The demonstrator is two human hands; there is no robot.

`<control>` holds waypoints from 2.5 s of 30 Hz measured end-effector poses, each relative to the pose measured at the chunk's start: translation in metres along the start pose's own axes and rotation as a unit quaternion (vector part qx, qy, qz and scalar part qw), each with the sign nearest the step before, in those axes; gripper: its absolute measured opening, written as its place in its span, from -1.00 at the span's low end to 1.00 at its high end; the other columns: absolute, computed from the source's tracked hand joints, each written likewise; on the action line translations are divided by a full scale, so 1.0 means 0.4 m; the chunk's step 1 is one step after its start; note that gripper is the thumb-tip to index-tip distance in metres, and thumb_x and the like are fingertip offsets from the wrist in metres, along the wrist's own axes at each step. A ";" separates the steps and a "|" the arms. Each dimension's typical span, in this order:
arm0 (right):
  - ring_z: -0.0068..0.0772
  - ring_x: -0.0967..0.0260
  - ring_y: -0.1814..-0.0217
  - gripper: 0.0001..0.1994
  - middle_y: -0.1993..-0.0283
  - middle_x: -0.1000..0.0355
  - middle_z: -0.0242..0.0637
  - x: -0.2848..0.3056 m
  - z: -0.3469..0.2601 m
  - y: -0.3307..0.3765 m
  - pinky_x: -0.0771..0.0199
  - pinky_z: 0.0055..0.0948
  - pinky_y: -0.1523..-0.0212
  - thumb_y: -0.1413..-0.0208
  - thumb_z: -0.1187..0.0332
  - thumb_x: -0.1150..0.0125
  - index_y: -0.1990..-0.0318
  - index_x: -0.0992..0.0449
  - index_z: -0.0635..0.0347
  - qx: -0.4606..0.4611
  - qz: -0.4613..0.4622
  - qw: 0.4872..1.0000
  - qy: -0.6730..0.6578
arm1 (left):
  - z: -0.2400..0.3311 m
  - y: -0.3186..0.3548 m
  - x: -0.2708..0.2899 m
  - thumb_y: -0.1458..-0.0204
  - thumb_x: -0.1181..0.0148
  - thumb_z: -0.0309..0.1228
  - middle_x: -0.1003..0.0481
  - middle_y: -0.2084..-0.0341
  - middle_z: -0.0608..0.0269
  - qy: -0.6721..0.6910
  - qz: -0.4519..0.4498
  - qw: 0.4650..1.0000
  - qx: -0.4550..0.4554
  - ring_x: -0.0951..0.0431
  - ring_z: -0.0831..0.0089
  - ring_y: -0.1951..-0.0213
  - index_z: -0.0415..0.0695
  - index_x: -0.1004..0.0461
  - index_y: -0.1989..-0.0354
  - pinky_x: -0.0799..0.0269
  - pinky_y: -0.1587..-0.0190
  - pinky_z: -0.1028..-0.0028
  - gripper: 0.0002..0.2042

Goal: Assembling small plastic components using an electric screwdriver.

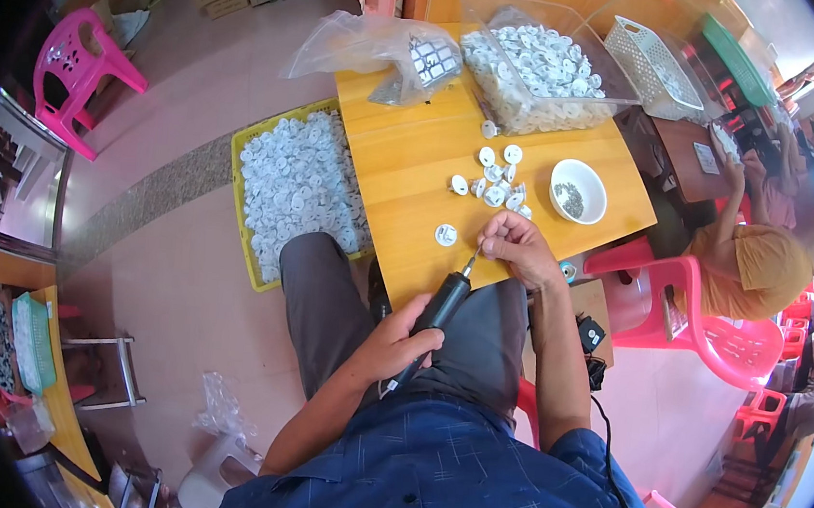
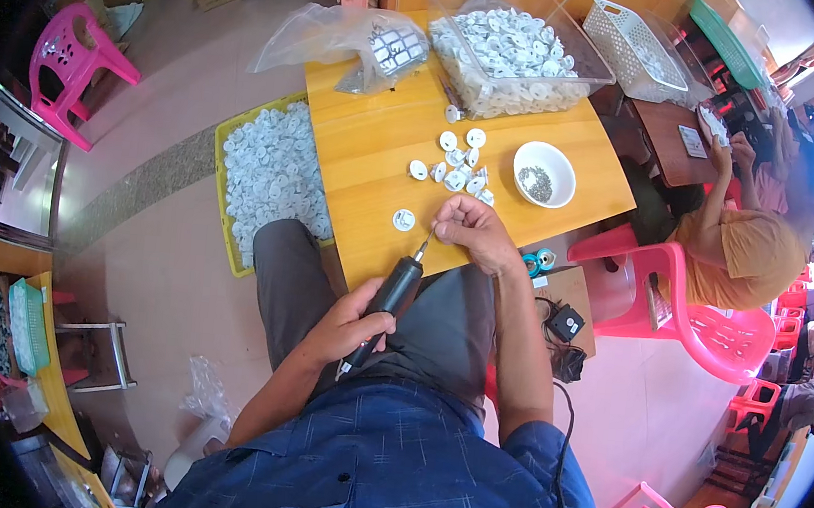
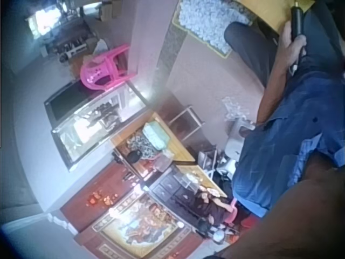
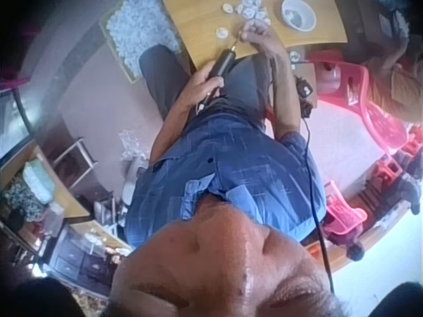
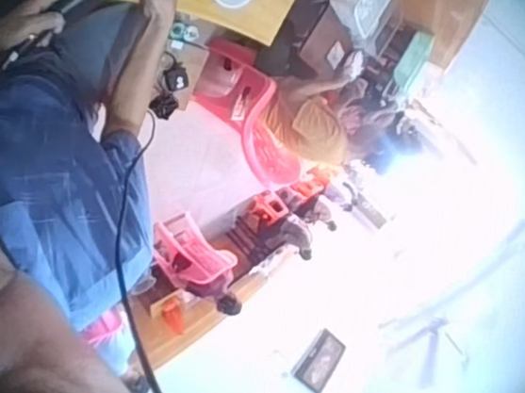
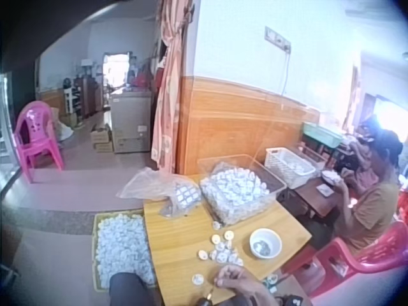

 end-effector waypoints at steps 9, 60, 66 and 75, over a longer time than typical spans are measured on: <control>-0.68 -0.48 0.21 -0.87 0.27 -0.53 -0.47 -0.009 -0.049 0.003 -0.48 -0.64 0.09 -0.12 0.58 -0.35 0.27 -0.50 0.18 -0.053 -0.087 0.987 0.128 | -0.006 0.001 0.002 -0.19 -0.12 -0.46 -0.47 0.36 0.25 -0.034 -0.039 0.999 -0.001 -0.51 0.55 0.47 -0.25 -0.23 -0.29 -0.43 0.39 0.54 -0.52; -0.63 -0.43 0.23 -0.77 0.15 -0.47 -0.46 0.015 0.021 -0.038 -0.47 -0.60 0.19 -0.31 0.52 -0.12 -0.09 -0.47 0.19 0.144 0.200 0.961 0.124 | 0.031 0.007 0.031 -0.17 -0.13 -0.40 -0.45 0.39 0.29 0.042 0.058 0.996 -0.051 -0.49 0.59 0.52 -0.23 -0.33 -0.14 -0.44 0.44 0.56 -0.63; -0.64 -0.42 0.26 -0.82 0.22 -0.46 -0.45 -0.033 0.029 -0.017 -0.42 -0.63 0.24 -0.32 0.51 -0.12 -0.04 -0.45 0.20 0.114 0.190 0.967 0.127 | 0.002 0.004 0.037 -0.21 -0.12 -0.44 -0.49 0.38 0.24 0.016 0.056 0.998 -0.018 -0.53 0.54 0.49 -0.26 -0.23 -0.28 -0.44 0.42 0.55 -0.53; -0.69 -0.44 0.28 -0.92 0.22 -0.49 -0.45 -0.056 0.040 -0.017 -0.45 -0.67 0.27 -0.31 0.53 -0.13 0.09 -0.48 0.25 0.124 0.190 0.963 0.145 | 0.012 0.005 0.037 -0.19 -0.13 -0.39 -0.45 0.40 0.27 0.016 0.062 0.998 -0.028 -0.49 0.56 0.52 -0.23 -0.28 -0.24 -0.45 0.42 0.52 -0.55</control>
Point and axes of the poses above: each hand's wrist, its own y-axis away from the middle knuckle, its own x-axis out of the back of the hand, z = x × y, the point moved 8 cm from there along -y, towards the middle knuckle
